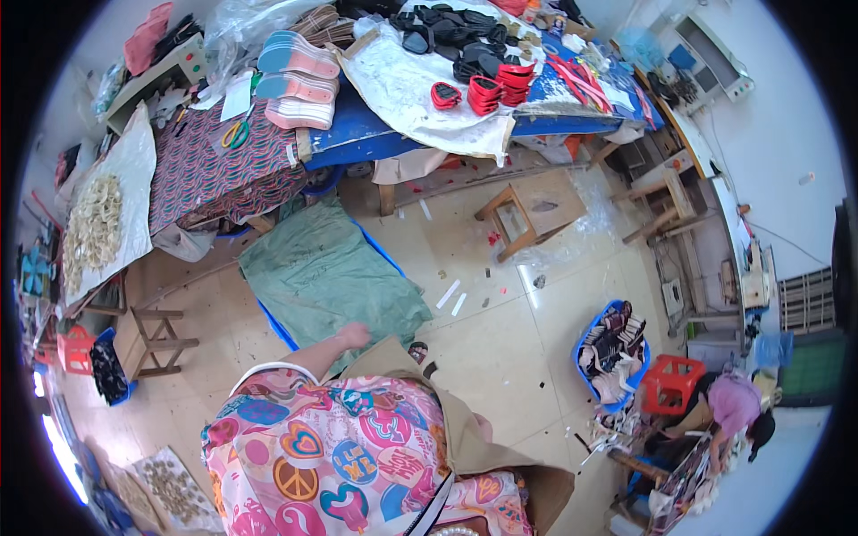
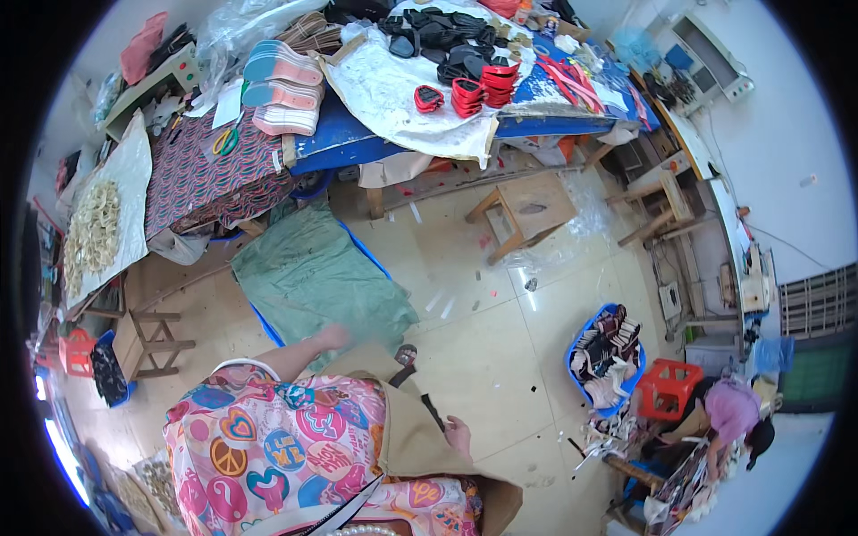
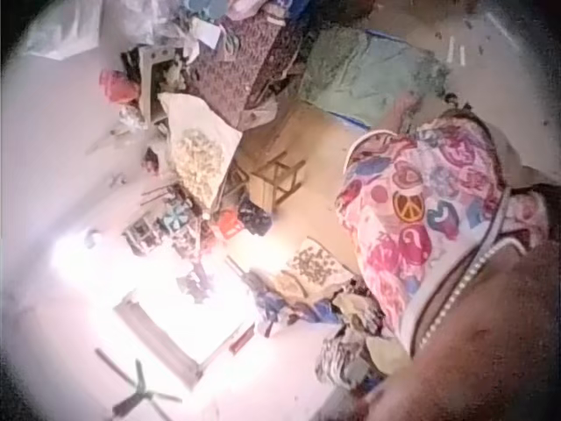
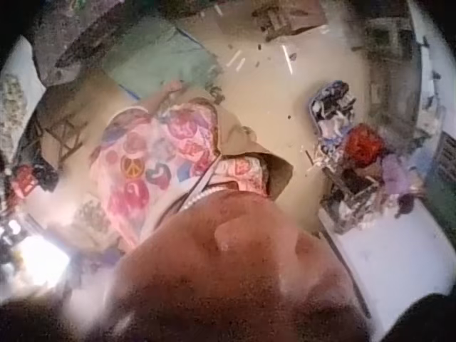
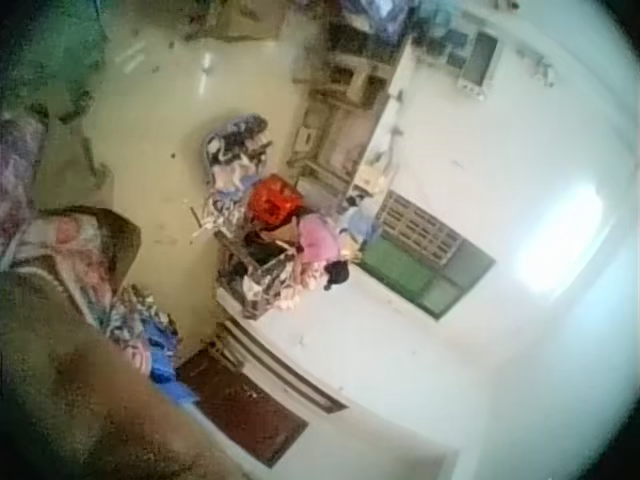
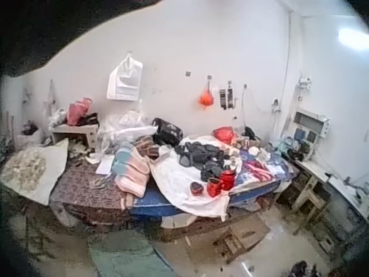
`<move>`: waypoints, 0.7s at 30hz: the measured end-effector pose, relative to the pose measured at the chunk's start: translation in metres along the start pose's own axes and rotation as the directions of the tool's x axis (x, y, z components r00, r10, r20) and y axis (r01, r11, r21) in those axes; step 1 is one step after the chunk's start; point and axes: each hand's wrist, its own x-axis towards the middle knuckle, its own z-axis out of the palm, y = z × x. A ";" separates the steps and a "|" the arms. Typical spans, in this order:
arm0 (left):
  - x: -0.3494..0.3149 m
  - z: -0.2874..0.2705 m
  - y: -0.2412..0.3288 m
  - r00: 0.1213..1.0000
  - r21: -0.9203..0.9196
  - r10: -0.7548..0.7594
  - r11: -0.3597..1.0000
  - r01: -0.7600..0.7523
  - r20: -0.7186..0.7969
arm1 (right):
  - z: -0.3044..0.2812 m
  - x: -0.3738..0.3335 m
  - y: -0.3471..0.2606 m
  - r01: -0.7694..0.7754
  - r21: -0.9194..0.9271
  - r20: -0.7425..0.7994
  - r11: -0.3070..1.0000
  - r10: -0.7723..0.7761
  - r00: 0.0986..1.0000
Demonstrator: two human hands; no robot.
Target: Assembling and sorting various shoe sole components at a workshop table.
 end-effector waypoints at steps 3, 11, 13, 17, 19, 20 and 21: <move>0.045 -0.065 0.097 0.962 -0.261 0.090 0.952 -0.159 -0.256 | -0.069 0.088 -0.020 -0.039 0.005 -0.085 0.999 0.040 0.996; 0.068 -0.128 0.207 0.944 -0.485 -0.001 0.858 -0.168 -0.330 | -0.210 0.217 0.043 -0.031 -0.073 -0.042 0.997 0.028 0.999; 0.081 -0.143 0.219 0.938 -0.487 -0.066 0.866 -0.115 -0.339 | -0.258 0.248 0.001 0.065 -0.336 -0.035 0.940 -0.081 0.996; 0.099 -0.172 0.253 0.925 -0.621 -0.248 0.784 0.017 -0.287 | -0.307 0.303 -0.182 0.209 -0.664 0.056 0.718 -0.230 0.972; 0.110 -0.182 0.268 0.875 -0.696 -0.293 0.715 -0.067 -0.385 | -0.313 0.323 -0.279 0.198 -0.270 0.115 0.942 -0.172 0.978; 0.107 -0.189 0.278 0.876 -0.714 -0.300 0.696 -0.070 -0.378 | -0.318 0.331 -0.321 0.229 -0.137 0.087 0.964 -0.219 0.972; 0.105 -0.195 0.285 0.856 -0.737 -0.309 0.666 -0.115 -0.413 | -0.319 0.351 -0.359 0.255 -0.214 0.109 0.943 -0.236 0.966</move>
